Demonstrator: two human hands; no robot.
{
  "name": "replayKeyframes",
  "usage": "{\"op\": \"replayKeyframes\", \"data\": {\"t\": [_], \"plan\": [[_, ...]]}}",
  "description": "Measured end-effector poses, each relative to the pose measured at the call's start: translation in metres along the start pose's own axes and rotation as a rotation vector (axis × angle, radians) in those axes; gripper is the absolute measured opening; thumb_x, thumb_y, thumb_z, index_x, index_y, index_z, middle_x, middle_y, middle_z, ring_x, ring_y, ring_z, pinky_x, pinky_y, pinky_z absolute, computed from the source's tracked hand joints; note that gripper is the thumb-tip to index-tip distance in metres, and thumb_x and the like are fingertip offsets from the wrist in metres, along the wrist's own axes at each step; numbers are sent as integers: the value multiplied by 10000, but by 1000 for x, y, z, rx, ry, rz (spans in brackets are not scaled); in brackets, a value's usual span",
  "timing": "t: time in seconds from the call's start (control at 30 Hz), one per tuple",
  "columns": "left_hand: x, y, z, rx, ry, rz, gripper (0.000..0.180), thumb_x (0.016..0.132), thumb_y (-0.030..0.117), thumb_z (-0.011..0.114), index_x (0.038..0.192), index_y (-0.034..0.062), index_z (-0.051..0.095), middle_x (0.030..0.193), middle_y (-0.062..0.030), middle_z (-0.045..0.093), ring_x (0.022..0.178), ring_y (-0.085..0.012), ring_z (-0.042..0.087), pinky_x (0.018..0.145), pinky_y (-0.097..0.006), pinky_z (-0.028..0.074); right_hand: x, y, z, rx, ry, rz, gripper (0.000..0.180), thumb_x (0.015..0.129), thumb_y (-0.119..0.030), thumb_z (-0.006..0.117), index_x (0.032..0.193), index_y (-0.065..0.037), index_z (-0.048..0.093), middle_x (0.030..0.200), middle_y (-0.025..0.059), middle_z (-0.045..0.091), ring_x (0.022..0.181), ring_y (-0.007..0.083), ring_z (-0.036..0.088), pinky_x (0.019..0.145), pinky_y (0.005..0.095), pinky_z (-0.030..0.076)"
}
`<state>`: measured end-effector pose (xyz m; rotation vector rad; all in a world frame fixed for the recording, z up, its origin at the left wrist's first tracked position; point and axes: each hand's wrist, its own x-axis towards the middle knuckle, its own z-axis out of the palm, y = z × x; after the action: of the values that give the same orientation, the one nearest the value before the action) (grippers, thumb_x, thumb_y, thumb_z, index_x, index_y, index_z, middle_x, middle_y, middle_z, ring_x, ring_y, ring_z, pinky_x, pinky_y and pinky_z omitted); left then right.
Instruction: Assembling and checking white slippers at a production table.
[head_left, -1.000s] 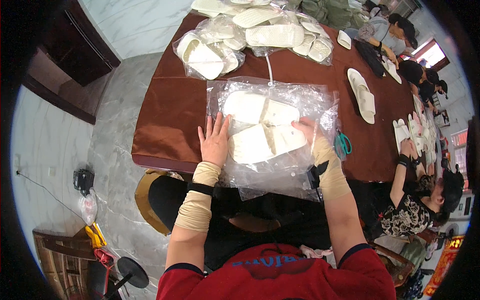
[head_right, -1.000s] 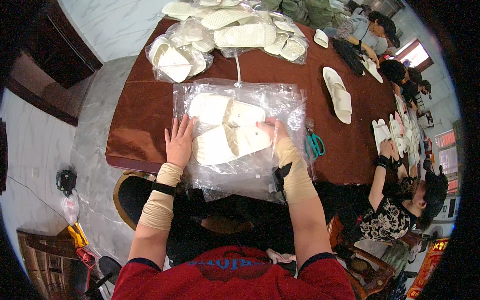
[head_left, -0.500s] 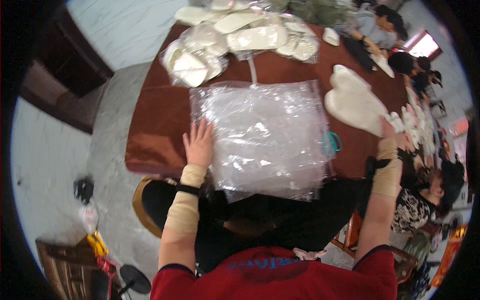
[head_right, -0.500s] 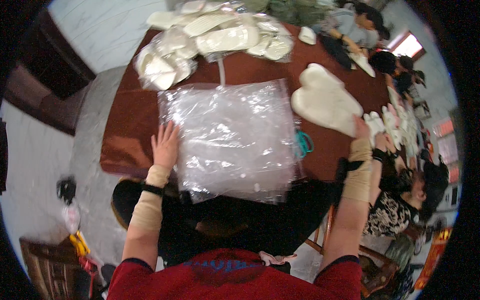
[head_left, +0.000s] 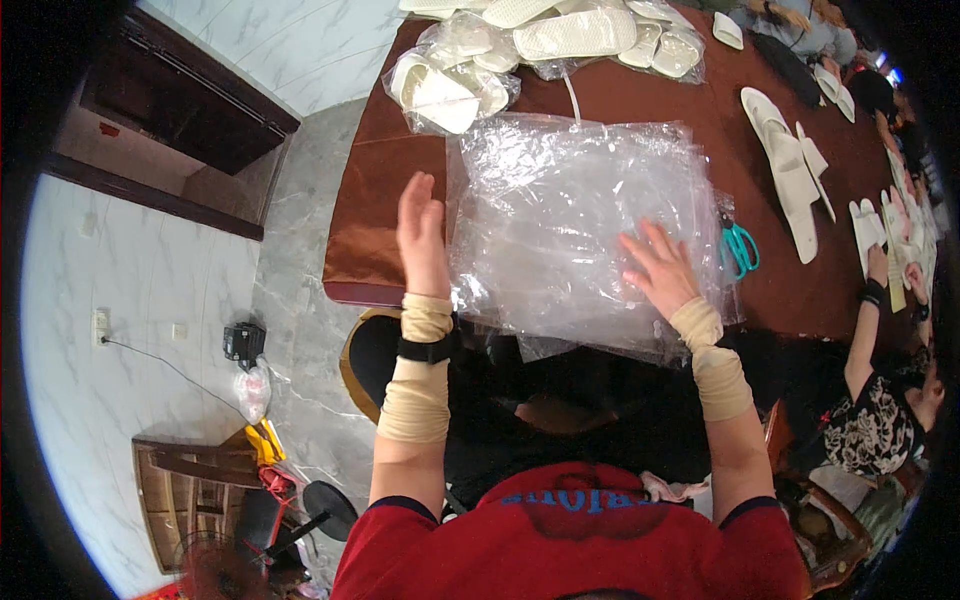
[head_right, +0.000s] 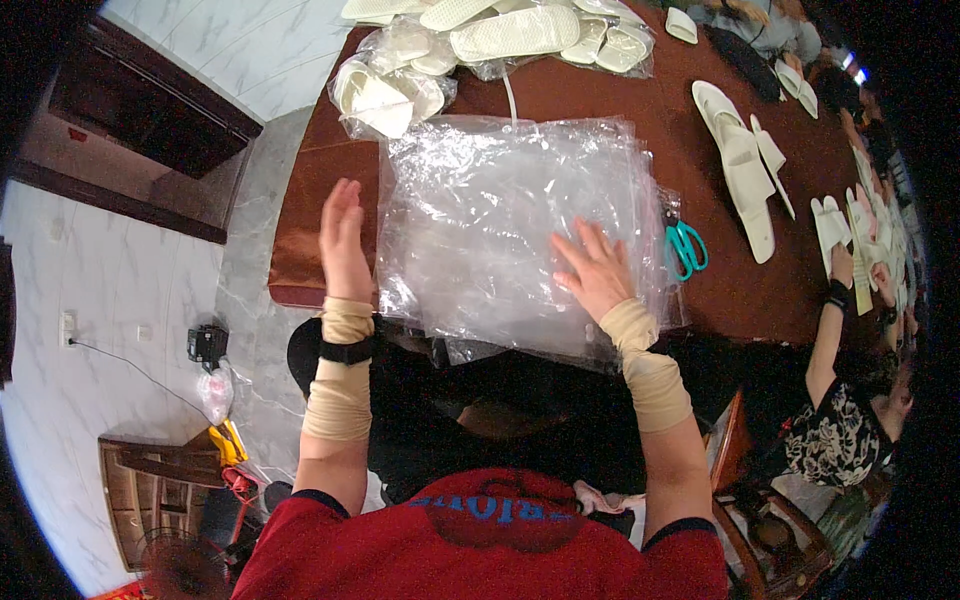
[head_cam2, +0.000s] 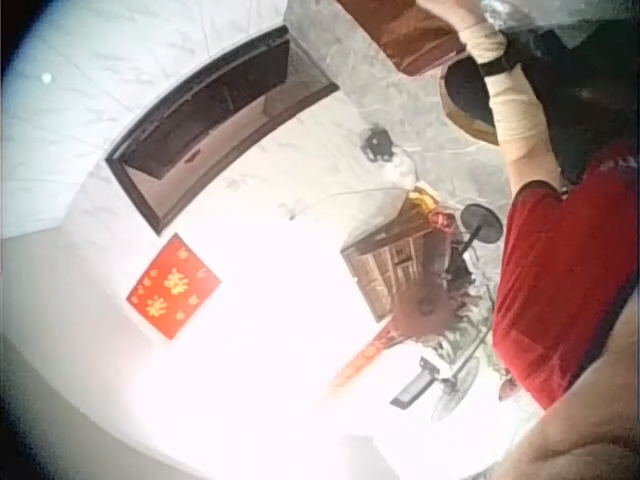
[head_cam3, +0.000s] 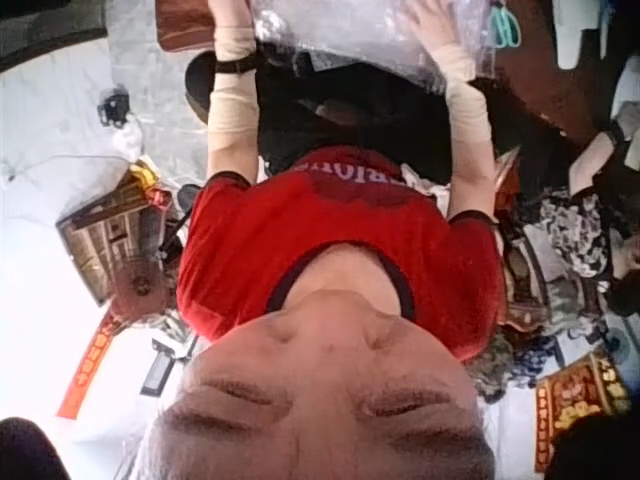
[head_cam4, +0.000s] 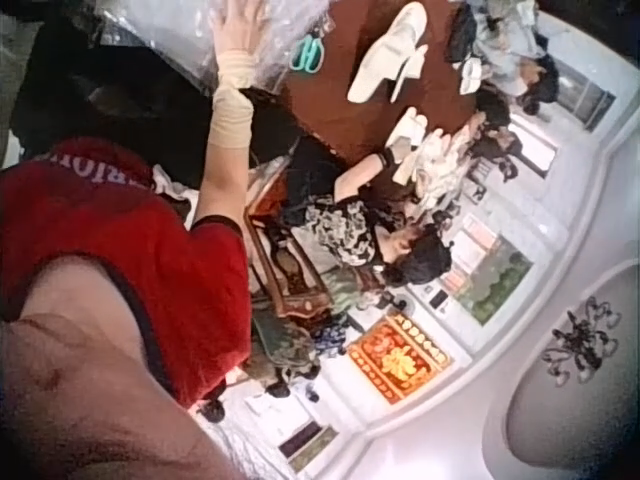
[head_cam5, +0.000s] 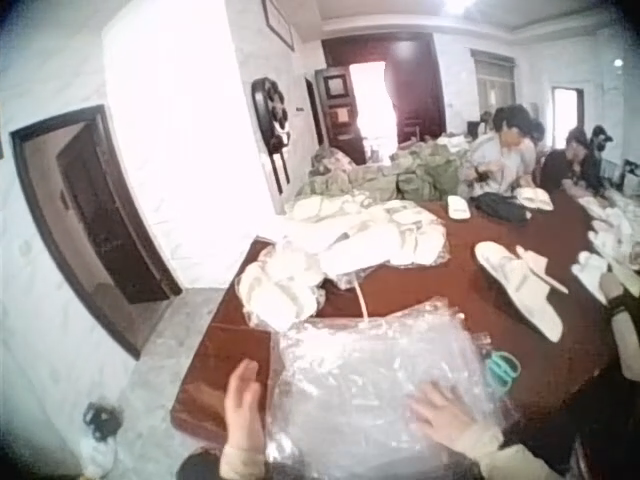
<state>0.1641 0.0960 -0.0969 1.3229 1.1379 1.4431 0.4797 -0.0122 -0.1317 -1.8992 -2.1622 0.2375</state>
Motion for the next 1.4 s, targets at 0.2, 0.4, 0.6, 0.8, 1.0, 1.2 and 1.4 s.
{"op": "replayKeyframes", "data": {"t": [0.2,0.4,0.6,0.8,1.0,1.2,1.4], "plan": [[-21,92,9,-845,33,-136,425,975,207,439,1373,63,404,1310,-92,513,1214,-230,482,1064,-405,352,-18,-83,-55,687,171,-140,309,876,-143,620,1168,-50,581,1270,131,513,1151,269,513,942,354,440],[-45,78,51,-798,4,-172,311,973,171,460,1253,43,499,1079,-44,617,1009,-182,588,938,-355,458,-49,-177,2,1682,-202,124,383,932,-191,595,1235,15,485,1097,63,573,1004,93,504,869,289,438],[-49,50,55,846,-271,806,389,843,-1,552,1223,84,540,1174,-110,578,1103,-307,532,975,-454,390,-78,-195,-21,1399,-181,78,312,916,-251,615,1079,-27,472,728,106,605,547,179,616,518,318,481],[-48,-29,32,1008,-621,503,508,865,30,528,1352,163,470,1371,-108,463,1270,-304,433,1047,-512,315,14,-92,-16,99,509,-11,425,825,-187,643,1216,-73,519,1229,128,505,1203,287,451,1035,531,316],[-55,-66,30,302,-382,86,378,954,97,472,1325,28,470,1310,-138,523,1243,-257,467,1033,-344,360,3,-27,37,176,377,-101,309,787,-104,640,1096,-103,619,1085,70,560,1109,250,506,1066,535,296],[-46,-82,13,-357,-173,-257,356,969,111,474,1301,-19,479,1263,-107,549,1204,-177,472,1027,-269,345,-20,-40,10,258,429,-312,260,714,-31,648,948,-143,661,944,21,578,1025,210,546,1063,524,311],[-28,-52,-8,-514,-3,-179,366,987,127,436,1327,-7,441,1288,-148,528,1222,-252,488,1040,-359,377,-29,-33,17,214,261,-319,207,723,-74,645,916,-147,649,1015,17,550,1078,219,513,1065,558,291]]}}
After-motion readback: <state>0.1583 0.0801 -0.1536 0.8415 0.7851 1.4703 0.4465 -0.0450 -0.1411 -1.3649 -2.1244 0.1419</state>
